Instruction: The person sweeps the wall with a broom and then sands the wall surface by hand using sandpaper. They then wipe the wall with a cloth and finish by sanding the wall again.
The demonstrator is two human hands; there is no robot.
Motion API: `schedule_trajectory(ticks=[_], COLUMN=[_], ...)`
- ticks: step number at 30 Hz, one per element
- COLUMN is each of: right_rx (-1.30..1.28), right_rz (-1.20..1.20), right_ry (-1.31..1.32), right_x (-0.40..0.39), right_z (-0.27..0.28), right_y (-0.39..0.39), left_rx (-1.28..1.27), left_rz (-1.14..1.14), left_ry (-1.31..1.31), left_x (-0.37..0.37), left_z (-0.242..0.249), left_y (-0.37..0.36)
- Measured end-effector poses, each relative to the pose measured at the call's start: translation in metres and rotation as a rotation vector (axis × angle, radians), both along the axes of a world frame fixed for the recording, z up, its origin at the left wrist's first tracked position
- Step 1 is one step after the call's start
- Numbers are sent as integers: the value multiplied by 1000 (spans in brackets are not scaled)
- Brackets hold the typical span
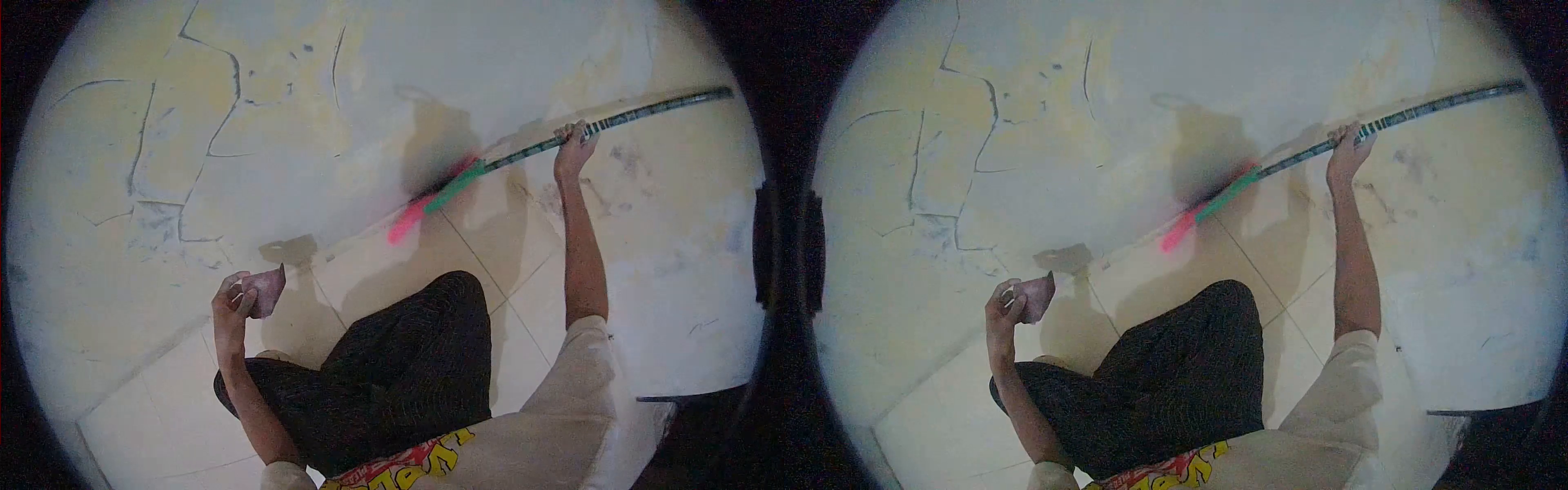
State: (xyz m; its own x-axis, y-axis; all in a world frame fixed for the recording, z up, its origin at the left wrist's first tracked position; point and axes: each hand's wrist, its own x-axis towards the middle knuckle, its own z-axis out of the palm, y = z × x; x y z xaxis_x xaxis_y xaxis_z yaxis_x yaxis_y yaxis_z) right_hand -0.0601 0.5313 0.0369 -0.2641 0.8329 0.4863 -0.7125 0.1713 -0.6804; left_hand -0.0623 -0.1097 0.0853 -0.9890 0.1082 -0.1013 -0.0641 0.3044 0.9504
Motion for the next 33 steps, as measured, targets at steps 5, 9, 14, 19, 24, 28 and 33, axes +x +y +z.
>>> schedule_trajectory(ticks=[5,9,14,19,24,28,33], right_rx=[150,103,71,43,161,47,79], right_rz=[-23,57,27,-212,-140,-79,-44], right_ry=[-240,-92,62,-198,-224,-87,-48], right_x=[34,26,16,4,28,19,2], right_z=[13,29,36,-6,4,18,5], right_y=[13,16,17,27,26,6,2], left_rx=[2,-4,-21,-8,4,-40,-6], left_rz=[-12,-13,7,27,36,33,10], left_ry=[0,-20,11,5,-41,-40,17], left_x=[6,3,1,3,6,3,3], left_z=[-6,-10,-11,-13,-10,-14,-17], left_y=[0,-3,-8,-6,-2,-4,-8])
